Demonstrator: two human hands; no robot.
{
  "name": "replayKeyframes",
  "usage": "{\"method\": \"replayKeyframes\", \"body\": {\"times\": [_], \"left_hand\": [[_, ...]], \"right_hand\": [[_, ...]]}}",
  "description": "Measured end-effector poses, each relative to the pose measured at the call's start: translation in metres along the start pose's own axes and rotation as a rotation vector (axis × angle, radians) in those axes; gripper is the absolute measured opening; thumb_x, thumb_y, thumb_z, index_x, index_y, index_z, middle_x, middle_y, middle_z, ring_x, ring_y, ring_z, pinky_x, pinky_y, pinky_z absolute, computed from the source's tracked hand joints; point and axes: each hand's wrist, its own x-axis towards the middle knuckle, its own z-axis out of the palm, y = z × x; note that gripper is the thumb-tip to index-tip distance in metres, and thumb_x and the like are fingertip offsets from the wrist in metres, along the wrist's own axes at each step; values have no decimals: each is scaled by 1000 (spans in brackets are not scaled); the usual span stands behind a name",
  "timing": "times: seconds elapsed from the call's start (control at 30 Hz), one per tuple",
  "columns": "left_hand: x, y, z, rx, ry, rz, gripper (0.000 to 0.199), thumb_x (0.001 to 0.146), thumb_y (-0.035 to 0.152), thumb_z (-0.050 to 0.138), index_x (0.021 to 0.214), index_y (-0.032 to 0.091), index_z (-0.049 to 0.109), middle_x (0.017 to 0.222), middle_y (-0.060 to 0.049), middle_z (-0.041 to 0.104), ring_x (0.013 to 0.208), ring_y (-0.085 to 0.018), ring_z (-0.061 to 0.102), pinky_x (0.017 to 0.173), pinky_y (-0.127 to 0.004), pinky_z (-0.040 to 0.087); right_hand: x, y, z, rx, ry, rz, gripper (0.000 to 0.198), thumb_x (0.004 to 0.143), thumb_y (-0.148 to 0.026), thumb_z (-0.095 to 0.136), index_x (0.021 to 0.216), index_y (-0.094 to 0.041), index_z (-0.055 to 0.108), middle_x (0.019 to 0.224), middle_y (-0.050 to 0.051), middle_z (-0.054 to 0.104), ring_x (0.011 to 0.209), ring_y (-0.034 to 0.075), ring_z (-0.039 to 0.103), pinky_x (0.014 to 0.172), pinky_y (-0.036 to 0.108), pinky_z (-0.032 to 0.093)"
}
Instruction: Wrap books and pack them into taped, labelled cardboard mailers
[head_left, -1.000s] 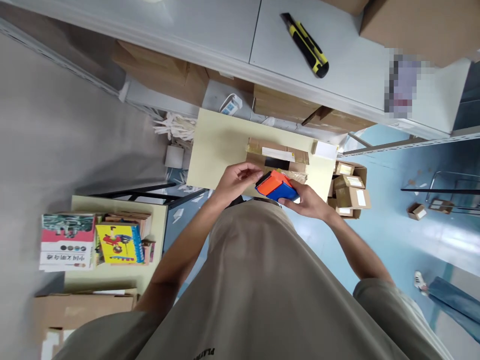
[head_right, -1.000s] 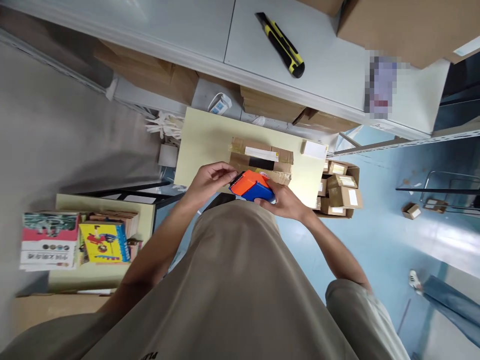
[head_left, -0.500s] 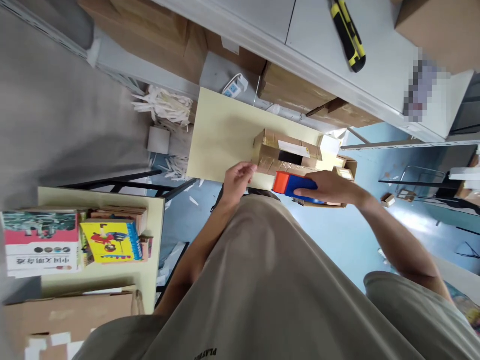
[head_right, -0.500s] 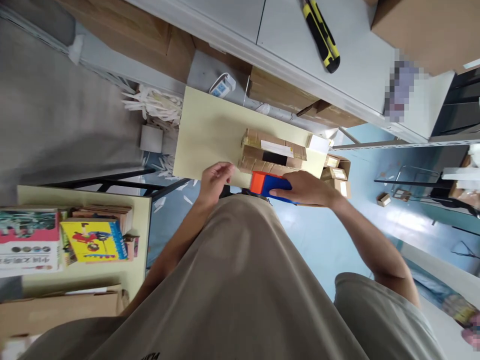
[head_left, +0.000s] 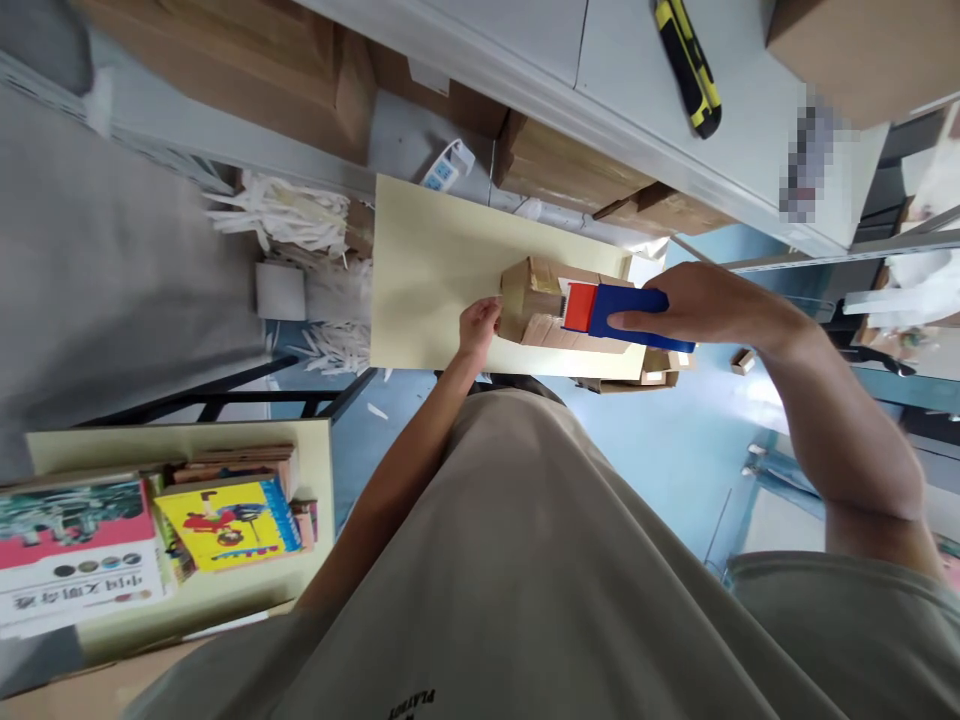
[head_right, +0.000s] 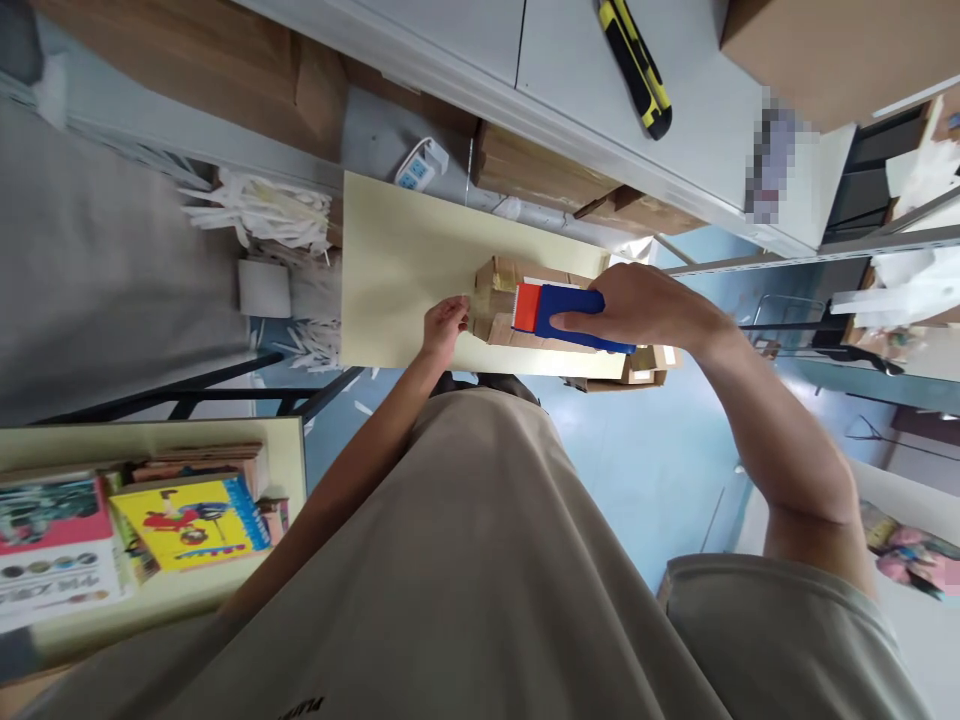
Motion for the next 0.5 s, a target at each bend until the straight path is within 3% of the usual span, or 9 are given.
{"method": "replayKeyframes", "body": {"times": [0.27, 0.37, 0.5], "left_hand": [[15, -18, 17, 4, 26, -19, 21, 101, 31, 86, 87, 22, 73, 70, 3, 60, 63, -14, 50, 64, -29, 42], [15, -22, 25, 25, 32, -4, 17, 103, 23, 80, 88, 22, 73, 74, 3, 66, 67, -14, 55, 68, -28, 44], [8, -25, 31, 15, 71, 124, 13, 103, 17, 78, 91, 21, 74, 88, -1, 75, 80, -13, 65, 80, -26, 49]], "right_hand": [[16, -15, 8, 8, 88, 59, 78, 95, -102, 69, 92, -26, 83, 66, 6, 65, 75, 29, 72, 71, 43, 50], [18, -25, 6, -4, 86, 78, 79, 93, -103, 70, 83, -25, 78, 63, 6, 63, 69, 27, 69, 68, 42, 48], [15, -47, -4, -72, 31, 161, 82, 97, -102, 66, 66, -25, 65, 64, 7, 67, 58, 21, 60, 61, 43, 42]]}}
